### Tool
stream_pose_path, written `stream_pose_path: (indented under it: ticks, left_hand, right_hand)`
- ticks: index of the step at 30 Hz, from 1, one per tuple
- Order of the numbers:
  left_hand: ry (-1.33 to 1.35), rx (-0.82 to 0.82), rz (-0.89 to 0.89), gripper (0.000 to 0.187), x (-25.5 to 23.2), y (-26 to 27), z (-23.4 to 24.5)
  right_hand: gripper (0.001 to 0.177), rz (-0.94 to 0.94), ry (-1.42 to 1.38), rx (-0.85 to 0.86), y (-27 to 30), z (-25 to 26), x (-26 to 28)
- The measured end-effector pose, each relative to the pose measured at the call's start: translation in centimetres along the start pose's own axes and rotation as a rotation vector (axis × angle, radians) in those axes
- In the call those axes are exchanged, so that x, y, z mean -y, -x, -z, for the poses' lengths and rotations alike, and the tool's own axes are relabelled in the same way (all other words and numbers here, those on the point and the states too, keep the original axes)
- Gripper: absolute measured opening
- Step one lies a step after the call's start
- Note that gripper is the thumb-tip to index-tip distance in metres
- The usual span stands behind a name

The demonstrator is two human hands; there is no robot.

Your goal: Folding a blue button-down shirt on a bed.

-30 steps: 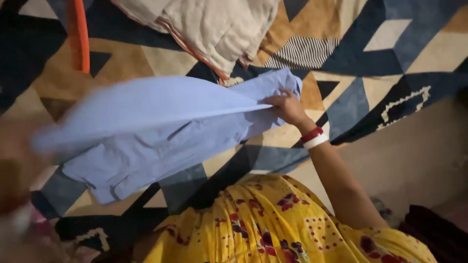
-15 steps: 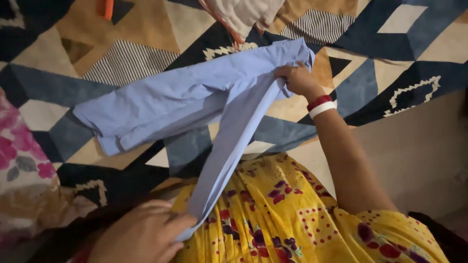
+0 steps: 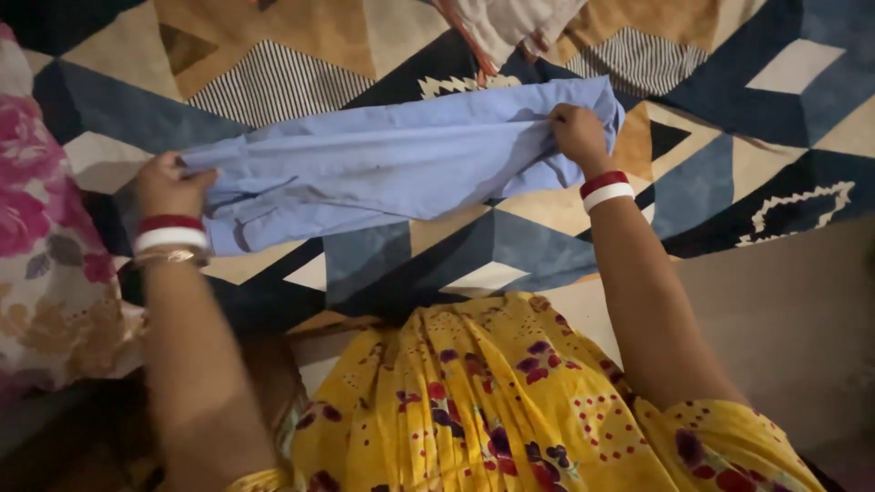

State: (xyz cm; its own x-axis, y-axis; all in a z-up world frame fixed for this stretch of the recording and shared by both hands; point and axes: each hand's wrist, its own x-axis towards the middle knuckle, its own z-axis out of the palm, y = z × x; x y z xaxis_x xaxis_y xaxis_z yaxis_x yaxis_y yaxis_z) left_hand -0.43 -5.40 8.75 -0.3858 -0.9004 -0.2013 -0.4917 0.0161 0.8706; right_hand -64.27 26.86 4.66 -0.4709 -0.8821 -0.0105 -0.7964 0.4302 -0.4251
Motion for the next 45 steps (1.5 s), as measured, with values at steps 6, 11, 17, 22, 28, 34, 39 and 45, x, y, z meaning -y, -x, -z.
stream_pose_path:
  ticks: [6, 11, 17, 22, 28, 34, 39, 45]
  left_hand:
    - [-0.501, -0.364, -0.026, 0.027, -0.1, 0.0, -5.8]
    - [-0.351, -0.436, -0.006, 0.03, 1.3, -0.6, -5.6]
    - [-0.437, -0.328, -0.099, 0.025, 2.9, 0.6, -4.6]
    - [-0.693, -0.511, 0.062, 0.074, 3.7, 1.7, -6.4]
    - [-0.61, -0.588, 0.128, 0.099, 4.3, 2.9, -7.4]
    - [-0.309, -0.462, 0.27, 0.083, 8.0, 1.8, -6.6]
    - [-0.083, -0.289, 0.036, 0.054, -0.2, 4.7, -5.6]
    - [-0.243, 0.225, -0.009, 0.065, -21.8, 11.5, -11.0]
  right_hand:
    - [0.015, 0.026, 0.146, -0.069, -0.6, -0.8, 1.3]
    - [0.012, 0.001, 0.245, -0.074, -0.2, -1.7, 0.5]
    - [0.017, 0.002, 0.301, -0.135, 0.9, -1.5, 3.4]
    - [0.066, 0.074, 0.169, -0.326, 3.4, -0.6, 11.1]
    - [0.087, 0.349, 0.202, 0.035, 7.2, -5.3, 18.8]
    - [0.082, 0.278, 0.148, 0.235, 5.7, -6.4, 19.2]
    - [0.075, 0.085, -0.34, 0.324, 5.7, -4.9, 20.6]
    - [0.093, -0.288, -1.77, 0.753, 4.0, -5.0, 23.9]
